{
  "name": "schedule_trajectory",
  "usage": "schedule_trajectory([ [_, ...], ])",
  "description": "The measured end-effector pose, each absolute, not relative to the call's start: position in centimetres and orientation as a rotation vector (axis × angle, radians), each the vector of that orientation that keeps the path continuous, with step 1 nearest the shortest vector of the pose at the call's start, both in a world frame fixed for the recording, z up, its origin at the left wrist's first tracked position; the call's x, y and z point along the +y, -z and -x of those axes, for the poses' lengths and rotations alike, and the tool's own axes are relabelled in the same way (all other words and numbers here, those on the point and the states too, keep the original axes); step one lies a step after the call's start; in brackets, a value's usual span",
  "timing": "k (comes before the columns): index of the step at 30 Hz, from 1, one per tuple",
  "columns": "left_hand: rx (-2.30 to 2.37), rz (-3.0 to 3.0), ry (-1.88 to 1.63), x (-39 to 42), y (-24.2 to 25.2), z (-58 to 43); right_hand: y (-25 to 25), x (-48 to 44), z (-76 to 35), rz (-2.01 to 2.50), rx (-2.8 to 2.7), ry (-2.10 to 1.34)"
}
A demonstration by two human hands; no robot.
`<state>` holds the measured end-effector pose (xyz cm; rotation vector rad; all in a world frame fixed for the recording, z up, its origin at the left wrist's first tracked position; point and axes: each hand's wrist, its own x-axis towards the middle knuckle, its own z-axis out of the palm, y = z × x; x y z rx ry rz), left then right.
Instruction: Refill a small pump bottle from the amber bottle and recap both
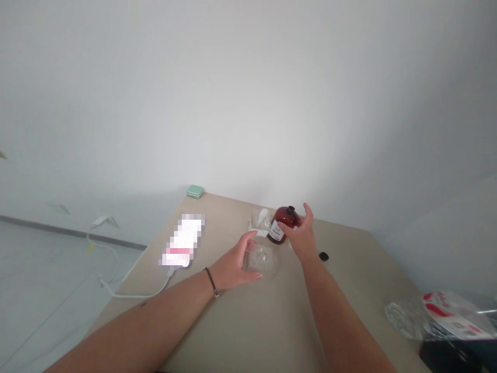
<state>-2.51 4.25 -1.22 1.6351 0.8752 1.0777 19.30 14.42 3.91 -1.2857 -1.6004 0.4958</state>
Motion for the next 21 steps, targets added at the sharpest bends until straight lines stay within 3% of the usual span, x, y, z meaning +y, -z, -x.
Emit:
schedule_trajectory([
  [13,0.898,-1.628,-1.063,4.0,0.8,2.5,-11.5,7.5,-20.1,1.007,-1.276,-0.522],
  [21,0.929,-1.665,-1.077,3.7,0.5,2.6,-9.8,1.9,-21.4,0.827,-1.224,-0.765],
])
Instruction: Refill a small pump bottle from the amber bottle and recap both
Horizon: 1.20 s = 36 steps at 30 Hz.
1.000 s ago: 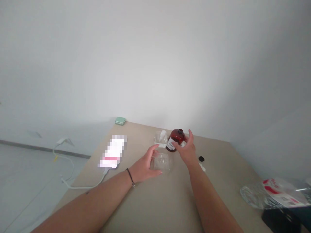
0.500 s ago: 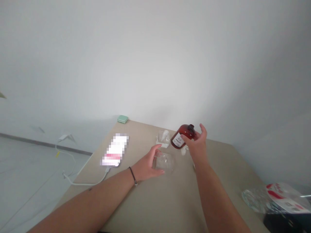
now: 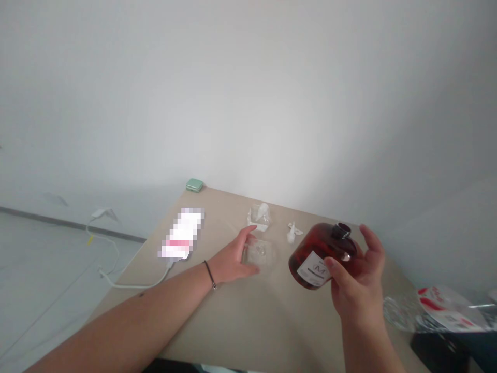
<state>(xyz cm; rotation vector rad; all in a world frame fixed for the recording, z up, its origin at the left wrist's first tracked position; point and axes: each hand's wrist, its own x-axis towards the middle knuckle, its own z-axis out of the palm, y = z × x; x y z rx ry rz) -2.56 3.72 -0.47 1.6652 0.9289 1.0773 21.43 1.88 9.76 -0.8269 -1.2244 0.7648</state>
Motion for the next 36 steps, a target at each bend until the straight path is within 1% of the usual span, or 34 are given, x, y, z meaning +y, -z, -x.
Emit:
schedule_trajectory([
  [7,0.934,-1.699,-1.052,3.5,0.5,2.6,-6.6,-0.5,-22.5,0.949,-1.338,-0.872],
  [14,0.939,-1.725,-1.052,3.3,0.1,2.8,-5.2,-0.8,-23.1,1.046,-1.484,-0.856],
  [19,0.923,-1.830,-1.110,2.9,-0.2,3.0,-5.1,-0.9,-24.1,1.122,-1.633,-0.751],
  [25,0.864,-1.959,-1.108,2.7,0.0,3.0,-5.6,-0.4,-25.8,1.155,-1.947,-0.630],
  [31,0.844,-1.961,-1.094,2.5,-0.1,2.9,-7.8,0.6,-25.7,1.254,-2.292,-0.422],
  [36,0.818,-1.948,-1.084,2.5,-0.3,2.9,-9.2,1.4,-24.3,1.160,-2.536,-0.207],
])
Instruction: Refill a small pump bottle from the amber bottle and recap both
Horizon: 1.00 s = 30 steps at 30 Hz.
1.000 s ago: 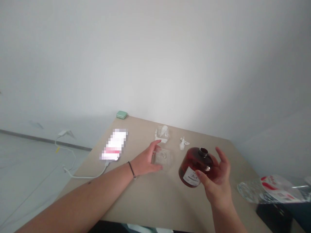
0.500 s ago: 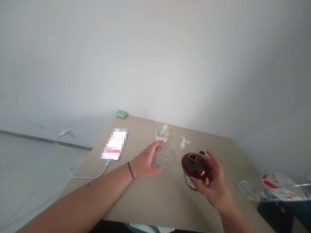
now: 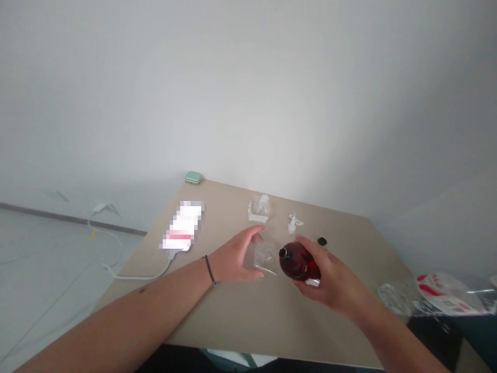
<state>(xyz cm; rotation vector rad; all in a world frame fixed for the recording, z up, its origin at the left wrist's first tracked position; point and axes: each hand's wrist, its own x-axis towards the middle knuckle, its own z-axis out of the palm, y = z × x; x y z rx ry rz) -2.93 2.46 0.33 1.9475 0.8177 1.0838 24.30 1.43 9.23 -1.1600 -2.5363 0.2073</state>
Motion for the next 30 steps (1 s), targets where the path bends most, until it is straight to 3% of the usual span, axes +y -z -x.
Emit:
schedule_trajectory([
  [30,0.889,-1.996,-1.049,2.46,-0.45,2.89,-10.05,2.48,-23.35,0.986,-2.786,0.120],
])
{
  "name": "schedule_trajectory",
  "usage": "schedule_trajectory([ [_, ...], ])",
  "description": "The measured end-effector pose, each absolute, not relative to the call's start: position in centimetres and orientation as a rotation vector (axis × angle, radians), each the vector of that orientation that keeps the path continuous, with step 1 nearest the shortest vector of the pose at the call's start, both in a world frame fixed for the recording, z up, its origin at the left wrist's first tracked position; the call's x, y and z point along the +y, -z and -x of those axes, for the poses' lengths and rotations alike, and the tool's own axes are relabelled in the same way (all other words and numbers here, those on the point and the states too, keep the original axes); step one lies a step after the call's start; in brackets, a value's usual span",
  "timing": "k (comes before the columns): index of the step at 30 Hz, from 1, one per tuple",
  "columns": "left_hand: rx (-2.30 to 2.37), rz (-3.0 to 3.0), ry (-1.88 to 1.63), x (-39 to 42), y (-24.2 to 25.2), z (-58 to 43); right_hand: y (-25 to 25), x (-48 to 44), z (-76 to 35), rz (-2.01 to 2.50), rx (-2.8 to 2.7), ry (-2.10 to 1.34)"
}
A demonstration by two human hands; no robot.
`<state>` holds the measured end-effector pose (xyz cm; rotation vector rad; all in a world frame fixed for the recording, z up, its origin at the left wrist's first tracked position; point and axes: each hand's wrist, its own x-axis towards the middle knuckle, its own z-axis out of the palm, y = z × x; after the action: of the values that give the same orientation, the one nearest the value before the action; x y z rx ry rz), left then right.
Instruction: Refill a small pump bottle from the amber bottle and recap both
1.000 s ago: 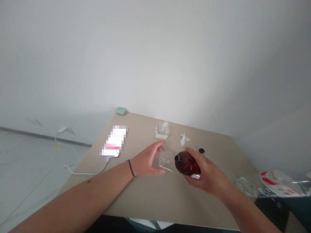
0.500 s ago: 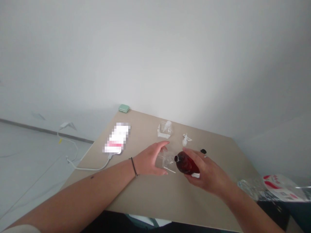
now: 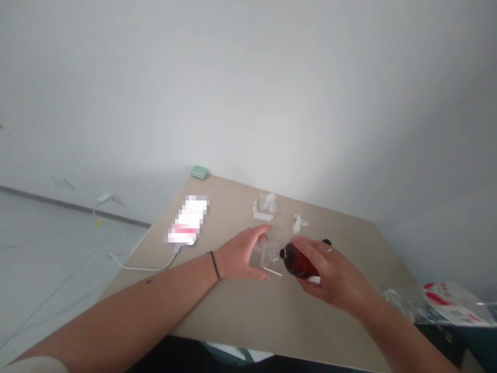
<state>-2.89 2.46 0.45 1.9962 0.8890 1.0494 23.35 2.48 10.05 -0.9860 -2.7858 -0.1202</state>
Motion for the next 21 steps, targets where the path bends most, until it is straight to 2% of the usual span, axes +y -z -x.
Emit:
schedule_trajectory([
  [21,0.874,-2.007,-1.037,2.6,-0.4,2.9,-11.5,2.1,-22.4,0.973,-2.882,0.284],
])
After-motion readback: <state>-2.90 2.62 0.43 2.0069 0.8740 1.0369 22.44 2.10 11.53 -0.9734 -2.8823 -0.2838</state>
